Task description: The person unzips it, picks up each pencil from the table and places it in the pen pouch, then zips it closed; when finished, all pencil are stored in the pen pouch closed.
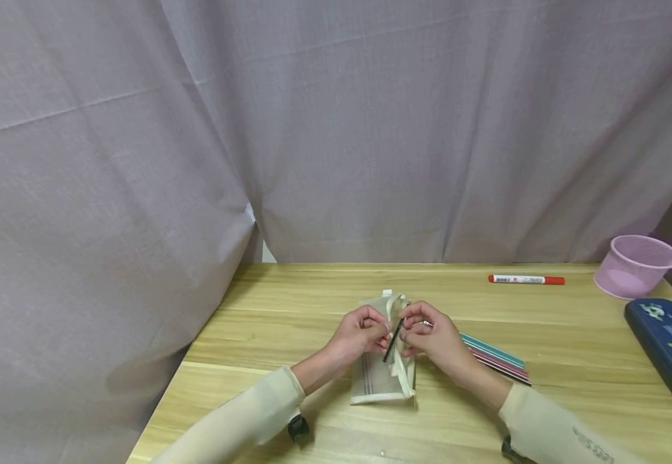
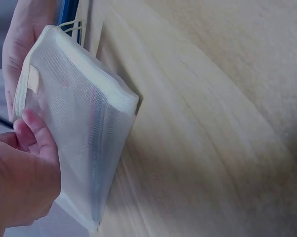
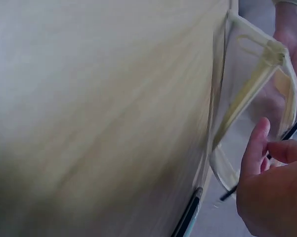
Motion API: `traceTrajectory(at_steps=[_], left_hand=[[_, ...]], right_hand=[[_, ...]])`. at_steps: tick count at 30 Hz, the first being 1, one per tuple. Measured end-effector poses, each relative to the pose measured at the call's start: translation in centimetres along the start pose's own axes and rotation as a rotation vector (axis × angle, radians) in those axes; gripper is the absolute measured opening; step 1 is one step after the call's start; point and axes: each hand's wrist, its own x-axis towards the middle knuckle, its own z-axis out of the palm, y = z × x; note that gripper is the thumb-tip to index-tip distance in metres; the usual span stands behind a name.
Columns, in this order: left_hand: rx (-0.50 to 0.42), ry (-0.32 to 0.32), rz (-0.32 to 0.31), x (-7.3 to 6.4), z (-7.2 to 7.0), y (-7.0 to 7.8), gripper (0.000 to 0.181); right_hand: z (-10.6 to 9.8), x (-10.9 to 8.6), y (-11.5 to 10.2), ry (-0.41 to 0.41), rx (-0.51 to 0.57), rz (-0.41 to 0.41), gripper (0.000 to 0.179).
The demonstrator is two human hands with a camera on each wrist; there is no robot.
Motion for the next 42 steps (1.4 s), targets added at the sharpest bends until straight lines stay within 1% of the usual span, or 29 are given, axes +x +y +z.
traceTrajectory(at_steps=[7,9,12,15,17,20,25,28,31,33,35,39,42], left_hand=[[0.019,0.005,-0.008,0.0,0.1,-0.3,0.009],[0.017,-0.004,-0.005,0.0,0.2,-0.3,0.011],[0.011,-0.021,-0.004,-0.1,0.2,-0.2,0.013],[0.008,-0.023,-0.002,-0.2,0.1,0.0,0.010],[0.008,-0.018,-0.001,-0.3,0.1,0.1,0.008],[0.011,-0.021,-0.002,-0.4,0.0,0.2,0.008],[0.015,-0.028,0.002,-0.5,-0.1,0.3,0.010],[0.020,-0.027,0.008,-0.6,-0.1,0.3,0.010],[0.027,-0.030,0.006,-0.6,-0.2,0.3,0.011],[0.029,-0.032,0.004,-0.6,-0.2,0.4,0.012],[0.028,-0.029,0.005,-0.6,-0.1,0.4,0.011],[0.017,-0.004,0.015,-0.6,0.0,0.4,0.007],[0.008,0.018,0.022,-0.5,0.1,0.4,0.007]], right_hand=[[-0.3,-0.1,0.4,-0.095,-0.059,-0.003,0.036],[-0.3,-0.2,0.4,-0.087,-0.065,0.010,0.034],[-0.2,-0.2,0.3,-0.051,-0.083,0.030,0.029],[-0.2,-0.2,-0.1,-0.010,-0.109,0.042,0.027],[-0.3,-0.2,-0.4,0.003,-0.109,0.053,0.028],[-0.4,-0.1,-0.7,0.015,-0.073,0.079,0.030],[-0.3,-0.3,-0.9,0.007,0.010,0.117,0.032],[-0.1,-0.5,-1.0,0.008,0.041,0.127,0.043],[0.2,-0.6,-1.1,0.018,0.044,0.150,0.059],[0.4,-0.7,-1.1,0.022,0.043,0.173,0.065],[0.6,-0.8,-1.1,0.039,0.049,0.200,0.061],[0.9,-1.1,-1.0,0.057,0.081,0.234,0.046],[1.3,-1.3,-1.0,0.041,0.072,0.239,0.044]])
